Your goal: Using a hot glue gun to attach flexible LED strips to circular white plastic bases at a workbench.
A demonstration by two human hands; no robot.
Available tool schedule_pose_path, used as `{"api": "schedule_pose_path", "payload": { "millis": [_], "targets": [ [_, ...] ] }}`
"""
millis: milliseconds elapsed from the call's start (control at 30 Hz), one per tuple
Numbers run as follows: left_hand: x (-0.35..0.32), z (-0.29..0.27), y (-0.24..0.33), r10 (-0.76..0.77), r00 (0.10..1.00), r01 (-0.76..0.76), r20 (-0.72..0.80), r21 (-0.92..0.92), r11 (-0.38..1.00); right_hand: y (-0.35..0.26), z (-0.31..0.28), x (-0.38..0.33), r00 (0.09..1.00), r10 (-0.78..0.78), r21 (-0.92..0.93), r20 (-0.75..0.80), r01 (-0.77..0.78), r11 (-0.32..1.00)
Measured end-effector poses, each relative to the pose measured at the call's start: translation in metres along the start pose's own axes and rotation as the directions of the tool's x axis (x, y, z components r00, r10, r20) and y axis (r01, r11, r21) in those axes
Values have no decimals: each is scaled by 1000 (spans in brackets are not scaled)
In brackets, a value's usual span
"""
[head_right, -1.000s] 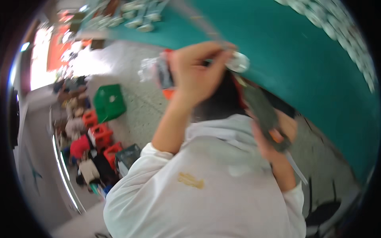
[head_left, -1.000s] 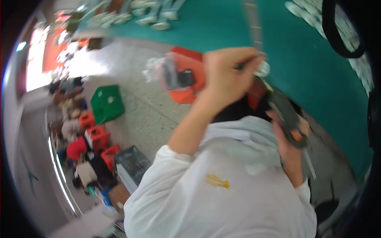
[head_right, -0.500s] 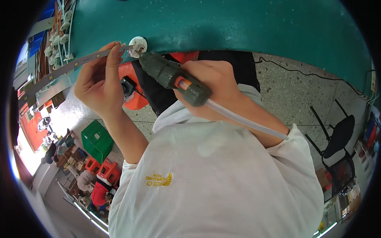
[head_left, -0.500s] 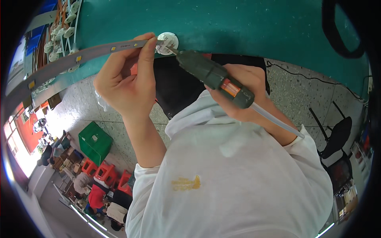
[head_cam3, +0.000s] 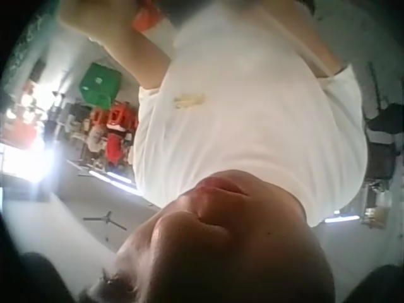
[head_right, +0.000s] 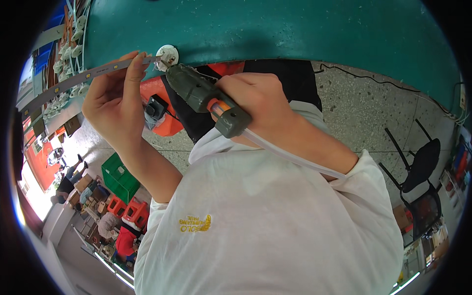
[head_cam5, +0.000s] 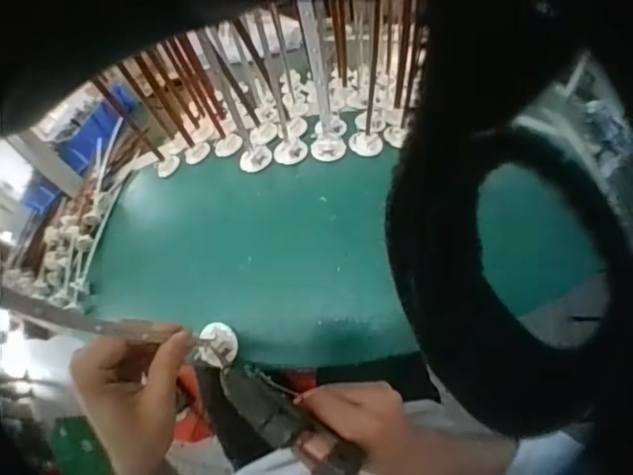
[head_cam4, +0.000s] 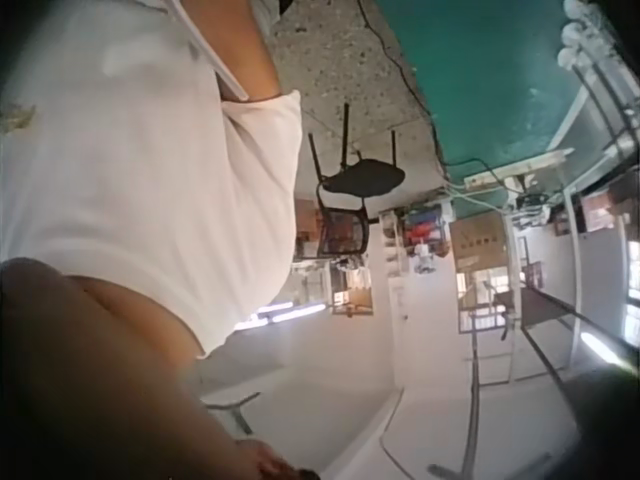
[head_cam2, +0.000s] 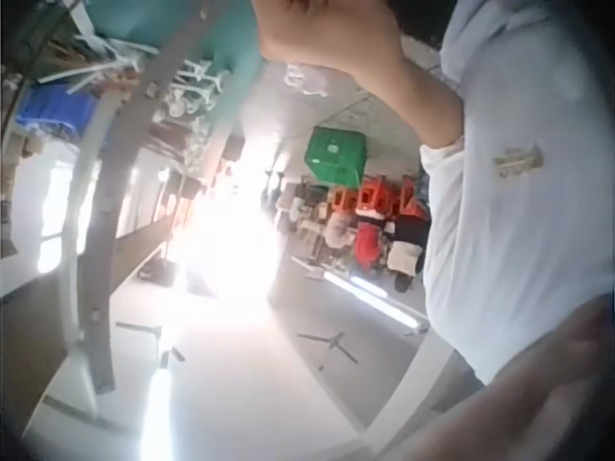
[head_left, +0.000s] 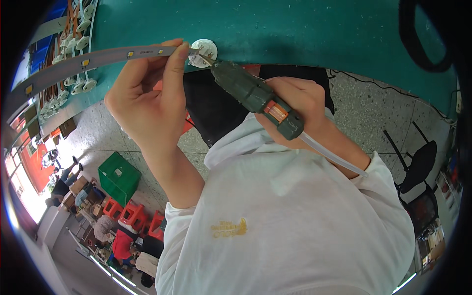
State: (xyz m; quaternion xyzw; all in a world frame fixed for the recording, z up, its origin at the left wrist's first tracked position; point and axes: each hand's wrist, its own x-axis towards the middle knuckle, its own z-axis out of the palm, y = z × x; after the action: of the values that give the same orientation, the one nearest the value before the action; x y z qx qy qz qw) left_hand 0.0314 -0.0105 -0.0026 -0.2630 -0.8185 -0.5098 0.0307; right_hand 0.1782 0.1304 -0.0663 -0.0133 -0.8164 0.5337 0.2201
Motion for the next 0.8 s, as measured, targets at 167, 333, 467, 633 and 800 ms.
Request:
{"api": "schedule_pose_path", "payload": {
  "millis": [167,333,467,633,800],
  "targets": [
    [0,0,0,-3,1000,3,-2,14,1000,-4,1,0,1000,-7,-8,-17,7,1000],
    [0,-2,1,-10,1000,10,9,27,1000,-8,0,-1,997,76,16,-3,-76,997],
    [1,-2,1,-10,1000,9,10,36,999,-7,2,-2,998,54,11,-37,-54,998],
    [1,-3,0,-4,1000,3,13,39,999,-7,3,0,997,64,9,-33,-63,998],
    [1,-4,-1,-5,1000,4,27,23,1000,-6,7,-2,996,60,40,-59,-58,998]
  ]
}}
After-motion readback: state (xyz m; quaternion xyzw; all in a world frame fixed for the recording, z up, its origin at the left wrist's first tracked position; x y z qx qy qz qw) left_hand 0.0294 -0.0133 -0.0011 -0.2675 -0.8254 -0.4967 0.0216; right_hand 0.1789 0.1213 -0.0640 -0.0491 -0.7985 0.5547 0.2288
